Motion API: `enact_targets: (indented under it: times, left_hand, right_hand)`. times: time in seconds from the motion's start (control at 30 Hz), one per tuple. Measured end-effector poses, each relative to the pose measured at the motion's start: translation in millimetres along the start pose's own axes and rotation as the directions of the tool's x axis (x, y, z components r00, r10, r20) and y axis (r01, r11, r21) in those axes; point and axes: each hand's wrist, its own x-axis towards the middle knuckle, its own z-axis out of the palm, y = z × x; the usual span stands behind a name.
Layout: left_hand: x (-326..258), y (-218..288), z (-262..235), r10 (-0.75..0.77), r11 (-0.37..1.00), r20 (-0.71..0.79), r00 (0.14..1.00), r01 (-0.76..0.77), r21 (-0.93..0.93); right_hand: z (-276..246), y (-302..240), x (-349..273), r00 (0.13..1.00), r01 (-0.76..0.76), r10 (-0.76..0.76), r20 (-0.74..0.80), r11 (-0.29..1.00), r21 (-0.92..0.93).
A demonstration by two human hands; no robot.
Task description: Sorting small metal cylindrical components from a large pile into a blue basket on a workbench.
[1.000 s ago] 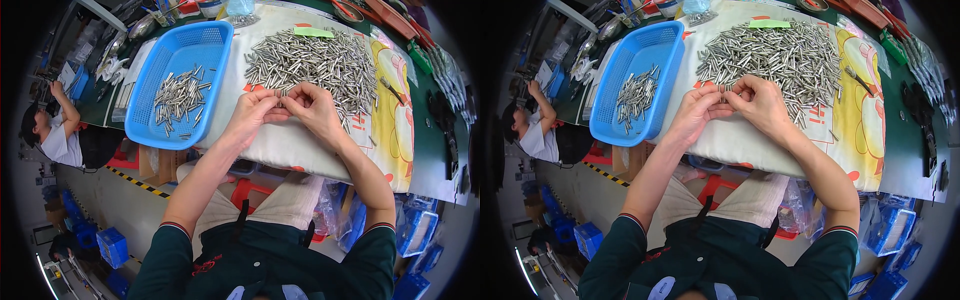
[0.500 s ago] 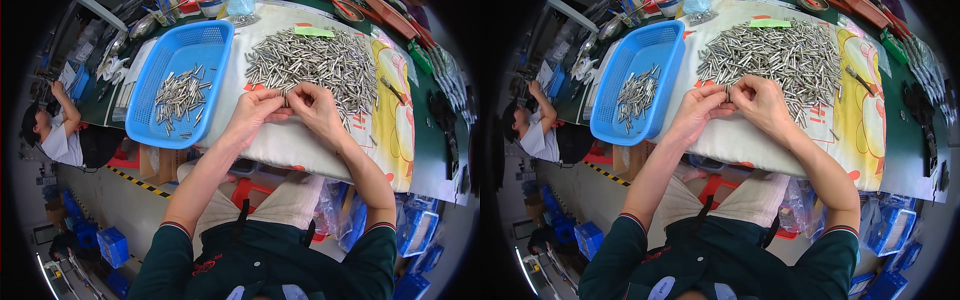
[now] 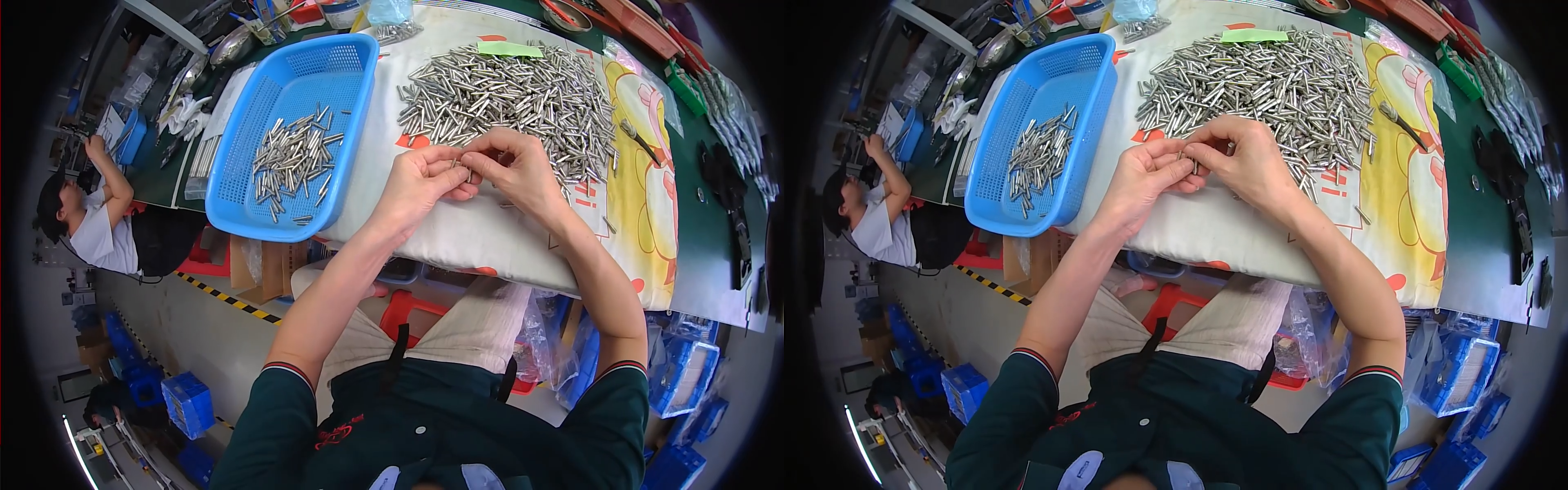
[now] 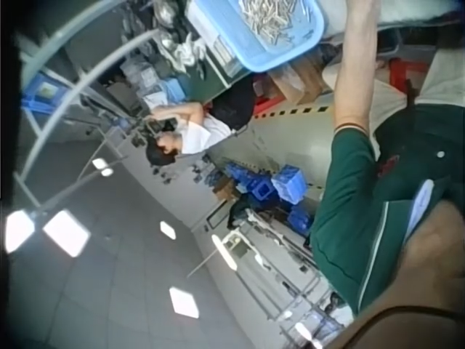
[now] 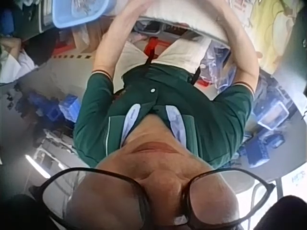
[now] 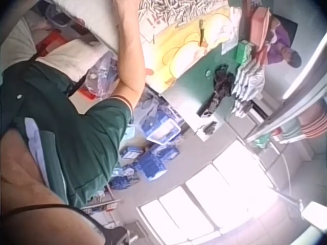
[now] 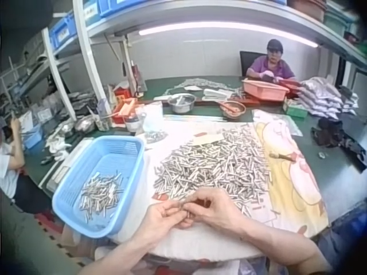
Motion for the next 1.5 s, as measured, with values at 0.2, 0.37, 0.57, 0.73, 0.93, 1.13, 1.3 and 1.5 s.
enact_targets:
  times: [0.2,0.37,0.57,0.73,0.93,1.13,1.3,1.5]
  left_hand:
    - [-2,-1,7,0.021,0.997,0.018,1.000,-0.022,0.079]
    - [-1,-11,7,0.137,0.980,0.052,0.989,-0.143,0.137]
    - [-3,-4,6,0.033,0.988,0.108,0.994,-0.049,0.149]
    - [-5,1,8,0.018,0.983,0.112,0.993,-0.038,0.179]
    - [-10,13,1,0.111,0.985,0.175,0.978,-0.132,0.113]
    - [-11,32,9,0.575,0.543,0.283,0.768,-0.617,0.570]
    - [2,33,2,0.541,0.481,0.440,0.717,-0.693,0.537]
    - [6,29,2,0.526,0.553,0.447,0.723,-0.691,0.466]
  right_hand:
    - [-7,-8,0,0.985,-0.142,0.134,0.106,0.987,0.075]
    - [-8,-8,-1,0.972,-0.123,0.127,0.200,0.992,-0.032]
    - [-8,-12,-1,0.948,-0.182,0.164,0.272,0.982,0.043]
    - [-9,-15,-1,0.938,-0.184,0.167,0.303,0.982,0.029]
    - [-19,-13,2,0.908,-0.349,0.219,0.357,0.866,0.357]
    - [-26,6,3,0.756,-0.638,0.102,0.647,0.339,0.692]
    - [-14,4,-3,0.717,-0.697,0.214,0.663,0.242,0.675]
    - [-11,6,-7,0.716,-0.696,0.180,0.674,0.125,0.707]
